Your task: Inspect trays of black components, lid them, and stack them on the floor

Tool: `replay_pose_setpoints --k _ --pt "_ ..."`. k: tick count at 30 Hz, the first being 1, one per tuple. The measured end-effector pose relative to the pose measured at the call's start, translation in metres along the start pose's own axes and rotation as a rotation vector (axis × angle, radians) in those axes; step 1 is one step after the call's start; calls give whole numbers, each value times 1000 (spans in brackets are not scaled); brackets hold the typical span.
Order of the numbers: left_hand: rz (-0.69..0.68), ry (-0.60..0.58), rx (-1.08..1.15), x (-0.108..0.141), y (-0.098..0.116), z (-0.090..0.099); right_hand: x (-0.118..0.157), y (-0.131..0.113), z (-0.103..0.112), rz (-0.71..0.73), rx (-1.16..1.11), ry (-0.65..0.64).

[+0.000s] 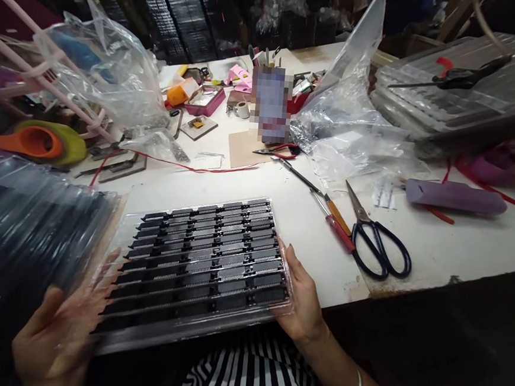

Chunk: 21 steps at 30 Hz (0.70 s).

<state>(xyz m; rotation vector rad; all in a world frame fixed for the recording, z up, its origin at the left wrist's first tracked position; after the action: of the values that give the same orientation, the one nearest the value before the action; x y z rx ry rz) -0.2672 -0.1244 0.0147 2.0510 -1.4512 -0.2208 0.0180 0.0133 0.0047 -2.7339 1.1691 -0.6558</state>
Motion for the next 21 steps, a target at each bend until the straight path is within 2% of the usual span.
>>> replay_pose_setpoints --k 2,5,8,13,18,21 --pt "43 -29 -36 2 0 0 0 -1 0 -26 6 3" --pt "134 -10 -248 2 2 1 1 -1 0 -70 10 0" --pt "112 35 -408 2 5 2 1 0 0 -125 26 -12" --pt "123 208 -373 4 3 6 2 2 2 -123 44 -2" --pt "101 193 -450 4 3 1 2 3 2 -113 42 -2" --pt "144 219 -455 3 4 0 2 4 0 -77 35 7"
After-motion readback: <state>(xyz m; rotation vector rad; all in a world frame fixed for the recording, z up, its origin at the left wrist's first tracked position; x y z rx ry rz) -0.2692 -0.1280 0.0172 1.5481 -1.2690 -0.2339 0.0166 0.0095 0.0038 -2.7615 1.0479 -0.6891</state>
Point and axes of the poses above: each hand's wrist, its own x-axis away from the middle knuckle, its own z-axis out of the back of the hand, y = z × x, the point moved 2 cm from there along -x, towards the middle knuckle, and after that the axes turned 5 degrees about -y, right-handed, at the moved point
